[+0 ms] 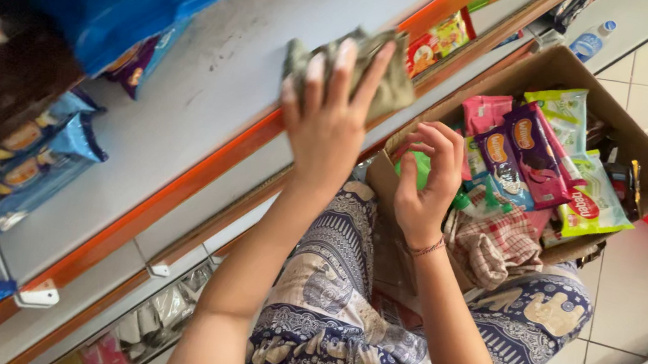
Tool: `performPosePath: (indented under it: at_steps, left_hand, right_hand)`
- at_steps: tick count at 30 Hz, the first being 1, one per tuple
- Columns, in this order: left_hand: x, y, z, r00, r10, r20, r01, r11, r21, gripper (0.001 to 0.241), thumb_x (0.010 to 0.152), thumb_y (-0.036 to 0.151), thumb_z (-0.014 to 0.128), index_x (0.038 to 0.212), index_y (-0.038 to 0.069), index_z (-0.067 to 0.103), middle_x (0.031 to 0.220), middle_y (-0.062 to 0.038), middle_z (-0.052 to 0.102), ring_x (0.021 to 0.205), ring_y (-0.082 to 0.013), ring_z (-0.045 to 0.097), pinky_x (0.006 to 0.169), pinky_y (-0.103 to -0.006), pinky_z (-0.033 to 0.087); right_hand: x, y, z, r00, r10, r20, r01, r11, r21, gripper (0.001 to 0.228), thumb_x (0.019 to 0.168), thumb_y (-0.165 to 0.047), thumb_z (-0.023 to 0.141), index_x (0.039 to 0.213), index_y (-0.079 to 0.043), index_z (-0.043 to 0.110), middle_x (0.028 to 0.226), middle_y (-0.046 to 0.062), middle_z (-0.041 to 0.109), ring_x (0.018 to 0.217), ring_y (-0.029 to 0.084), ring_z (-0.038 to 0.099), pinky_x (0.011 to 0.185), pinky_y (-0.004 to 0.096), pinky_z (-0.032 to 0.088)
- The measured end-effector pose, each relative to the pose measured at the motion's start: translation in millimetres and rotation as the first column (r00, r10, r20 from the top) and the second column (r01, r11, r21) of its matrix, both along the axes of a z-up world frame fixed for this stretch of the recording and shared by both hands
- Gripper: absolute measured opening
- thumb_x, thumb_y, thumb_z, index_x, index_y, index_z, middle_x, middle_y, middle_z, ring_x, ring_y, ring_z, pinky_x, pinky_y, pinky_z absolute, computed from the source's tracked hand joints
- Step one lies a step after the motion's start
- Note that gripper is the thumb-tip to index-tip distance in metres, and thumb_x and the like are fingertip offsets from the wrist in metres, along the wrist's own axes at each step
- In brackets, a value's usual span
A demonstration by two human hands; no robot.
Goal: The person wipes a shelf with a cloth and then uses a handheld scanner to scan individual snack packages from a box, placing them onto the shelf or back into the box.
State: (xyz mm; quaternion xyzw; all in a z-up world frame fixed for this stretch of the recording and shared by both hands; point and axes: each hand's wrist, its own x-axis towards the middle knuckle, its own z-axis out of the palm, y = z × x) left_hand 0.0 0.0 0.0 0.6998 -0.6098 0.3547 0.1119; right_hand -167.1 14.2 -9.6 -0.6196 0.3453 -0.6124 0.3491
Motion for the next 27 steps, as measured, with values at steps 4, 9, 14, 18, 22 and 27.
performPosePath:
  at_steps: [4, 9, 14, 18, 22, 27]
  left_hand:
    - [51.8, 135.3, 27.2, 0.984, 0.053, -0.170, -0.051, 0.999, 0.019, 0.083, 0.083, 0.026, 0.087, 0.155, 0.043, 0.049, 0.148, 0.000, 0.046, 0.133, -0.0308, 0.044, 0.118, -0.0606, 0.032]
    - [74.3, 187.8, 40.1, 0.971, 0.141, -0.194, -0.151, 0.988, -0.037, 0.091, 0.073, 0.022, 0.090, 0.152, 0.039, 0.049, 0.145, -0.005, 0.050, 0.131, -0.0334, 0.045, 0.113, -0.0639, 0.032]
    - [36.7, 116.7, 36.3, 0.983, 0.037, -0.178, -0.046, 0.998, -0.048, 0.068, 0.093, 0.031, 0.070, 0.156, 0.040, 0.043, 0.142, -0.001, 0.054, 0.130, -0.0289, 0.050, 0.113, -0.0631, 0.037]
    - [36.2, 109.8, 44.0, 0.989, 0.018, -0.150, -0.034, 0.994, -0.105, 0.061, 0.104, 0.025, 0.065, 0.159, 0.040, 0.043, 0.142, -0.001, 0.054, 0.131, -0.0274, 0.050, 0.115, -0.0572, 0.039]
    - [72.6, 174.7, 41.1, 0.991, 0.076, -0.108, -0.084, 0.994, -0.066, 0.070, 0.099, 0.019, 0.073, 0.158, 0.042, 0.045, 0.143, 0.002, 0.054, 0.133, -0.0246, 0.051, 0.114, -0.0546, 0.039]
    - [113.4, 267.5, 42.7, 0.970, 0.178, -0.163, -0.197, 0.975, -0.107, 0.082, 0.086, 0.024, 0.084, 0.156, 0.039, 0.047, 0.141, -0.002, 0.052, 0.130, -0.0310, 0.046, 0.118, -0.0616, 0.033]
  right_hand:
    - [24.3, 21.5, 10.0, 0.998, 0.027, -0.061, -0.030, 0.998, -0.052, 0.040, 0.092, 0.013, 0.056, 0.128, -0.003, 0.060, 0.130, 0.014, 0.056, 0.111, 0.024, 0.067, 0.095, 0.032, 0.057]
    - [54.2, 54.2, 22.1, 0.979, 0.116, -0.169, -0.143, 0.977, -0.158, 0.040, 0.091, 0.013, 0.061, 0.128, -0.002, 0.060, 0.130, 0.014, 0.058, 0.114, 0.028, 0.062, 0.097, 0.036, 0.054]
    - [82.7, 72.0, 20.8, 0.972, 0.062, -0.226, -0.111, 0.971, -0.214, 0.046, 0.090, 0.009, 0.063, 0.134, -0.005, 0.059, 0.140, 0.018, 0.050, 0.125, 0.033, 0.057, 0.105, 0.039, 0.051]
    - [92.6, 66.9, 25.8, 0.965, -0.080, -0.251, 0.020, 0.972, -0.233, 0.052, 0.091, 0.007, 0.066, 0.142, -0.003, 0.056, 0.150, 0.021, 0.042, 0.143, 0.041, 0.045, 0.126, 0.049, 0.036]
    - [105.3, 77.1, 31.8, 0.956, 0.014, -0.293, -0.105, 0.950, -0.296, 0.056, 0.090, 0.004, 0.061, 0.145, -0.003, 0.054, 0.152, 0.021, 0.042, 0.146, 0.043, 0.044, 0.128, 0.050, 0.034]
    - [140.5, 92.4, 31.5, 0.824, 0.055, -0.564, -0.360, 0.820, -0.446, 0.060, 0.088, 0.002, 0.057, 0.148, -0.002, 0.056, 0.157, 0.019, 0.049, 0.151, 0.036, 0.042, 0.129, 0.058, 0.024]
